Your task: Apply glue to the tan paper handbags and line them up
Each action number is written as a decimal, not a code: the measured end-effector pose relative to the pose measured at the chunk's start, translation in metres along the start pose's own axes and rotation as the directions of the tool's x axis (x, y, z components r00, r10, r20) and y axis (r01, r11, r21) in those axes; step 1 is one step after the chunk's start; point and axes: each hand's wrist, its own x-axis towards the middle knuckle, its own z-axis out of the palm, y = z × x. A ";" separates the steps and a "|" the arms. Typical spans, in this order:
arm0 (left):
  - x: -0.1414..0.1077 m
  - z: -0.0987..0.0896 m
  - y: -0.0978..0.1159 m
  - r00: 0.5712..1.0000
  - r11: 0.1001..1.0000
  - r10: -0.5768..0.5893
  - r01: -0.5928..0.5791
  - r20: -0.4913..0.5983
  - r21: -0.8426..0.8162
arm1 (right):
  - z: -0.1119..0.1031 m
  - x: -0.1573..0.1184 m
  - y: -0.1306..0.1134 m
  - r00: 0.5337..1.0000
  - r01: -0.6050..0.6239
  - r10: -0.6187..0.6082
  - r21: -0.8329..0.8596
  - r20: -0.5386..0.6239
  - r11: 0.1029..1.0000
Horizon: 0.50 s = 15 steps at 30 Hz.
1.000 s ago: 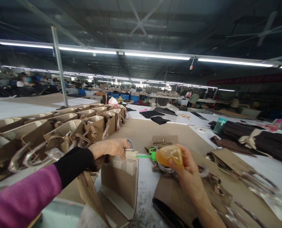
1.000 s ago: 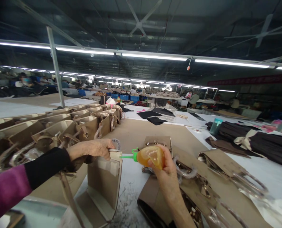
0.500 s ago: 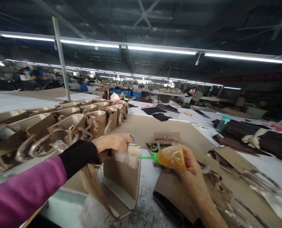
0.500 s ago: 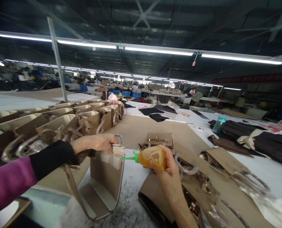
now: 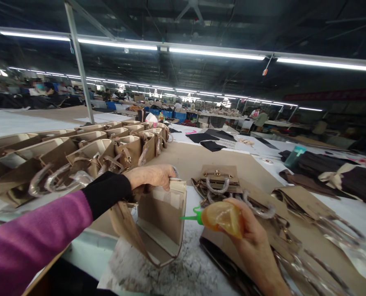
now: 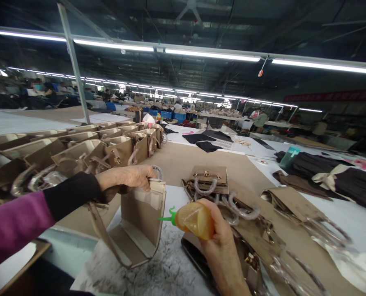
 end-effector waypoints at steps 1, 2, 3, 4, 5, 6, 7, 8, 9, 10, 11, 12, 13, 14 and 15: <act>-0.001 0.000 0.001 1.000 1.000 -0.003 0.003 -0.002 0.009 | 0.001 -0.002 -0.001 1.000 -0.004 0.004 -0.003 0.004 1.000; -0.001 0.000 0.001 1.000 1.000 -0.007 0.008 -0.001 0.012 | 0.001 -0.004 -0.002 1.000 -0.007 0.007 -0.004 0.013 1.000; -0.001 0.001 0.001 1.000 1.000 -0.011 0.011 0.000 0.012 | 0.002 -0.007 -0.002 1.000 -0.010 0.010 -0.005 0.023 1.000; 0.000 0.001 0.000 1.000 1.000 -0.011 0.011 0.004 0.006 | 0.001 -0.009 -0.003 0.999 -0.015 0.015 -0.007 0.037 1.000; 0.001 0.002 -0.001 1.000 1.000 -0.007 0.007 0.009 -0.003 | 0.001 -0.011 -0.003 0.999 -0.022 0.023 -0.011 0.049 1.000; 0.001 0.002 -0.002 1.000 1.000 -0.001 0.002 0.014 -0.013 | 0.001 -0.013 -0.002 0.997 -0.032 0.033 -0.016 0.068 0.999; 0.002 0.003 -0.003 1.000 1.000 0.003 -0.003 0.018 -0.020 | 0.001 -0.015 -0.002 0.995 -0.046 0.047 -0.018 0.084 0.999; 0.002 0.003 -0.003 1.000 1.000 0.007 -0.006 0.019 -0.024 | 0.001 -0.017 -0.001 0.994 -0.061 0.062 -0.015 0.091 0.998; 0.002 0.003 -0.003 1.000 1.000 0.010 -0.010 0.017 -0.024 | 0.001 -0.020 0.000 0.994 -0.073 0.074 -0.008 0.086 0.997; 0.002 0.003 -0.003 1.000 1.000 0.013 -0.013 0.016 -0.024 | 0.002 -0.023 0.001 0.994 -0.083 0.083 0.002 0.073 0.997; 0.002 0.003 -0.003 1.000 1.000 0.018 -0.018 0.015 -0.024 | 0.002 -0.025 0.002 0.994 -0.091 0.090 0.012 0.058 0.996; 0.001 0.003 -0.003 1.000 0.999 0.026 -0.025 0.013 -0.026 | 0.003 -0.028 0.004 0.994 -0.098 0.097 0.017 0.047 0.995; 0.001 0.004 -0.002 0.999 0.999 0.033 -0.033 0.013 -0.029 | 0.003 -0.030 0.006 0.993 -0.105 0.104 0.018 0.052 0.994; 0.000 0.004 -0.002 0.999 0.999 0.040 -0.040 0.013 -0.032 | 0.002 -0.032 0.008 0.991 -0.111 0.110 0.013 0.070 0.994; 0.000 0.004 -0.002 0.999 0.999 0.043 -0.043 0.011 -0.031 | 0.001 -0.033 0.010 0.988 -0.118 0.117 0.002 0.096 0.993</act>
